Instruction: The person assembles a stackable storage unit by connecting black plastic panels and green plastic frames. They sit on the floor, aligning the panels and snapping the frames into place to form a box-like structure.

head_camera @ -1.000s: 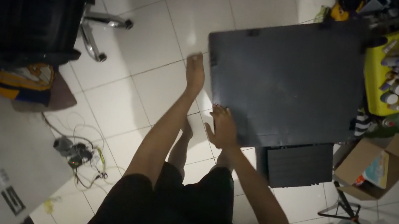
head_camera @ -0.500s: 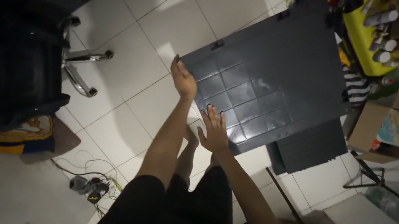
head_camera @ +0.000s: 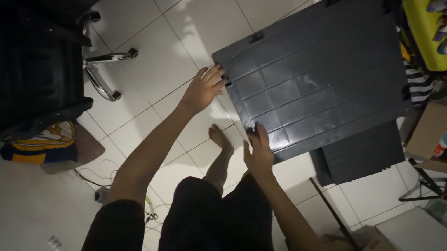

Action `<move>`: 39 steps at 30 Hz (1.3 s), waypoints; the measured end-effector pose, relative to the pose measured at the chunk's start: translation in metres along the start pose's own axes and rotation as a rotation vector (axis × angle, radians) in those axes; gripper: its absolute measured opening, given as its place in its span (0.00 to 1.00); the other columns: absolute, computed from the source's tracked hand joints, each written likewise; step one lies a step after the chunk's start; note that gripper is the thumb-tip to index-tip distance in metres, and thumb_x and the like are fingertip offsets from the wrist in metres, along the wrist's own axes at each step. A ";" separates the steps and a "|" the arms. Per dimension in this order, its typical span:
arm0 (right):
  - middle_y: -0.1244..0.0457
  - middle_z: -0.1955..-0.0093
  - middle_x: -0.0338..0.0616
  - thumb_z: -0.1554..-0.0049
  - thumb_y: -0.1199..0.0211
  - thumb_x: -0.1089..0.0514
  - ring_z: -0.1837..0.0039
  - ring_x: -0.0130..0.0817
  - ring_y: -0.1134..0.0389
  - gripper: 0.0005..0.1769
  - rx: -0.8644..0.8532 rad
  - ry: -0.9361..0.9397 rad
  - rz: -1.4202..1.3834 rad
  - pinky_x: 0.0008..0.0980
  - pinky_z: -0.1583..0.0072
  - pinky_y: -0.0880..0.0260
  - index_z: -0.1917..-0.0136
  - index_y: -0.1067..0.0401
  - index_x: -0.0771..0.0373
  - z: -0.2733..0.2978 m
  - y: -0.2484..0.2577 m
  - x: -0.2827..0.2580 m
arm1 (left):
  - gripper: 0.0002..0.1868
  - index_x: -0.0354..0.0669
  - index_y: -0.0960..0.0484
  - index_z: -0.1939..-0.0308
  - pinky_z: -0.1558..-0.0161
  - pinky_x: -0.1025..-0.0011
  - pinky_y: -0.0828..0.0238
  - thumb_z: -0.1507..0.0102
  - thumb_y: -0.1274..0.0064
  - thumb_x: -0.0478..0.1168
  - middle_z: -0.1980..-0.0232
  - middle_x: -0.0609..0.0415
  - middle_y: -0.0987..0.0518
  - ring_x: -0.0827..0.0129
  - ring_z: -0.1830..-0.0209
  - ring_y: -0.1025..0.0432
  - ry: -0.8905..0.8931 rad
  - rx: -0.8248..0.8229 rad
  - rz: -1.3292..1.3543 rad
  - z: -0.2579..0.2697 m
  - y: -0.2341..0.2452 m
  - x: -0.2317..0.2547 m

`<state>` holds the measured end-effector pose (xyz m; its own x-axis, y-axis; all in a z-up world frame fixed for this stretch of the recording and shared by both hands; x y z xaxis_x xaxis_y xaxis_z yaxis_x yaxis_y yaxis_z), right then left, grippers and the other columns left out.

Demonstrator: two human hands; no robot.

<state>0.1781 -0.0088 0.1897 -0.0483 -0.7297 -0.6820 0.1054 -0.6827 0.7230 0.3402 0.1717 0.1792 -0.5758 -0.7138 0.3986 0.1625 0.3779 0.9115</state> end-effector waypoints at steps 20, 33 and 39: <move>0.47 0.21 0.53 0.44 0.38 0.59 0.20 0.50 0.47 0.26 -0.173 0.227 0.445 0.50 0.29 0.36 0.32 0.28 0.56 0.062 0.002 0.054 | 0.07 0.49 0.17 0.61 0.43 0.64 0.38 0.40 0.48 0.38 0.54 0.59 0.25 0.67 0.47 0.32 -0.186 -0.200 -0.329 0.038 -0.078 0.011; 0.35 0.29 0.52 0.45 0.37 0.62 0.25 0.51 0.37 0.25 0.026 0.115 0.370 0.58 0.24 0.46 0.33 0.28 0.61 0.039 0.079 0.082 | 0.30 0.36 0.31 0.36 0.48 0.59 0.27 0.35 0.38 0.46 0.42 0.43 0.22 0.58 0.47 0.26 0.666 0.201 0.647 0.090 -0.097 0.011; 0.62 0.18 0.63 0.45 0.34 0.48 0.17 0.59 0.65 0.50 -0.354 0.068 0.464 0.71 0.26 0.58 0.20 0.56 0.66 0.003 -0.062 -0.008 | 0.36 0.36 0.34 0.36 0.56 0.64 0.21 0.43 0.35 0.42 0.47 0.44 0.18 0.58 0.56 0.19 0.924 -0.142 1.043 0.089 -0.193 0.013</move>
<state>0.1688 0.0395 0.1505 0.1453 -0.9373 -0.3167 0.4264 -0.2295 0.8750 0.2300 0.1419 -0.0007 0.5792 -0.2905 0.7617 0.2934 0.9460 0.1377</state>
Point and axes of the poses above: each hand's wrist, its own z-axis away from the middle knuckle, its own y-axis out of the back of the hand, x = y × z, the point moved 10 cm from there along -z, towards the middle knuckle
